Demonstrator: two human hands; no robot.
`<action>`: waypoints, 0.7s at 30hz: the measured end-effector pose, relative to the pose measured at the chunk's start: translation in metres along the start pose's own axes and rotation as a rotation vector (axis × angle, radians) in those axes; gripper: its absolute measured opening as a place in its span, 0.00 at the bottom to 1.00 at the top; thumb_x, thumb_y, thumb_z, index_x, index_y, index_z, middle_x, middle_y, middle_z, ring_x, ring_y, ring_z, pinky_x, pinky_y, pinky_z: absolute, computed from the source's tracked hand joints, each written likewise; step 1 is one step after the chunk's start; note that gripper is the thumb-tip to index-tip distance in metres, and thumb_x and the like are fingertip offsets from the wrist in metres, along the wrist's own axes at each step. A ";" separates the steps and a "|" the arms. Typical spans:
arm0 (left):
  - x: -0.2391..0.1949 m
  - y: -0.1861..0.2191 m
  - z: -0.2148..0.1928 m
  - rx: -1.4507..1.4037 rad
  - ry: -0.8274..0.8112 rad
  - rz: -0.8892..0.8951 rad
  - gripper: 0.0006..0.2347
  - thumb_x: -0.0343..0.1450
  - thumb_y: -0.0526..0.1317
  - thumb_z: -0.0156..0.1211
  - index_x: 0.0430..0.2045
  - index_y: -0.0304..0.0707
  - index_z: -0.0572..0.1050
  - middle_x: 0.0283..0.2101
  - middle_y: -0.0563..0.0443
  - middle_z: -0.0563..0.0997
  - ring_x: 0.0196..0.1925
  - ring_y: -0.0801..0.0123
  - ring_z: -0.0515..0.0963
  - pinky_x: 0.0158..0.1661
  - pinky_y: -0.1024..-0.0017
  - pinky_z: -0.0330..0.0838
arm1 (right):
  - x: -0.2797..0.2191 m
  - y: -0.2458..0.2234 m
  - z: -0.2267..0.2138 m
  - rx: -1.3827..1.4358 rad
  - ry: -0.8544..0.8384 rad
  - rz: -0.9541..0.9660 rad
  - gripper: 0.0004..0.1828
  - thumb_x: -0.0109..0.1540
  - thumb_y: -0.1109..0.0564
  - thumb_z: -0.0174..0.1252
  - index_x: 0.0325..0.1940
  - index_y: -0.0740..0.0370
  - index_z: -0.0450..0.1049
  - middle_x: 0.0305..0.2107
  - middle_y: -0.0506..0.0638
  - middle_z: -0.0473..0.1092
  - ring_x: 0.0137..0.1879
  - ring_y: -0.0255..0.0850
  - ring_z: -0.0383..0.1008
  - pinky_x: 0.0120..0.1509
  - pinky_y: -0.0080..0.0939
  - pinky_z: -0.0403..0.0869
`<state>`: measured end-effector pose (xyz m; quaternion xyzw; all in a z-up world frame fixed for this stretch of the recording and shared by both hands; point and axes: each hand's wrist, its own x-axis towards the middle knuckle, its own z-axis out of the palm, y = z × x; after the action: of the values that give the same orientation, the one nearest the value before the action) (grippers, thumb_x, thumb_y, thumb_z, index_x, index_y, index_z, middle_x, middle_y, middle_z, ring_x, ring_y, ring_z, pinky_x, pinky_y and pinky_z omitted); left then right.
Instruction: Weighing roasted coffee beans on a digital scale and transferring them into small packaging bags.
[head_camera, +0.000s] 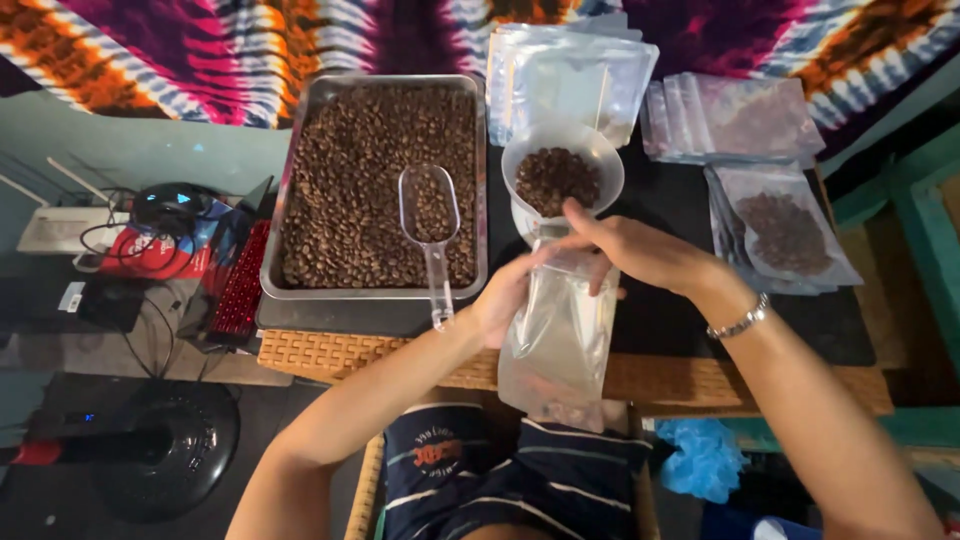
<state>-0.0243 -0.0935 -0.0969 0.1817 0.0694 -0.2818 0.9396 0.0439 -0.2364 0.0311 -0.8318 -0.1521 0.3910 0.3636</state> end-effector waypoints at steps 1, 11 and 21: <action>-0.005 0.001 0.010 -0.124 0.004 -0.023 0.26 0.74 0.54 0.63 0.59 0.32 0.73 0.57 0.34 0.78 0.58 0.53 0.79 0.63 0.54 0.69 | 0.000 0.003 -0.002 0.021 0.028 0.010 0.51 0.63 0.22 0.32 0.65 0.65 0.75 0.55 0.75 0.71 0.45 0.59 0.82 0.41 0.51 0.76; -0.012 -0.001 0.027 -0.150 0.008 0.050 0.33 0.72 0.61 0.65 0.61 0.29 0.72 0.60 0.31 0.76 0.62 0.46 0.76 0.65 0.46 0.64 | 0.014 0.017 0.004 -0.027 0.176 0.044 0.50 0.64 0.22 0.27 0.67 0.58 0.75 0.28 0.70 0.77 0.37 0.55 0.78 0.44 0.49 0.77; 0.036 0.004 -0.051 -0.096 -0.309 -0.035 0.33 0.78 0.62 0.58 0.68 0.31 0.65 0.68 0.27 0.68 0.69 0.30 0.66 0.65 0.34 0.57 | 0.054 0.070 -0.005 0.118 0.706 -0.424 0.31 0.74 0.36 0.35 0.51 0.52 0.82 0.37 0.50 0.79 0.45 0.41 0.80 0.57 0.38 0.74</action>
<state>0.0066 -0.0895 -0.1513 0.0899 -0.0596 -0.3188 0.9417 0.0805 -0.2579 -0.0468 -0.8429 -0.1633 0.0062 0.5127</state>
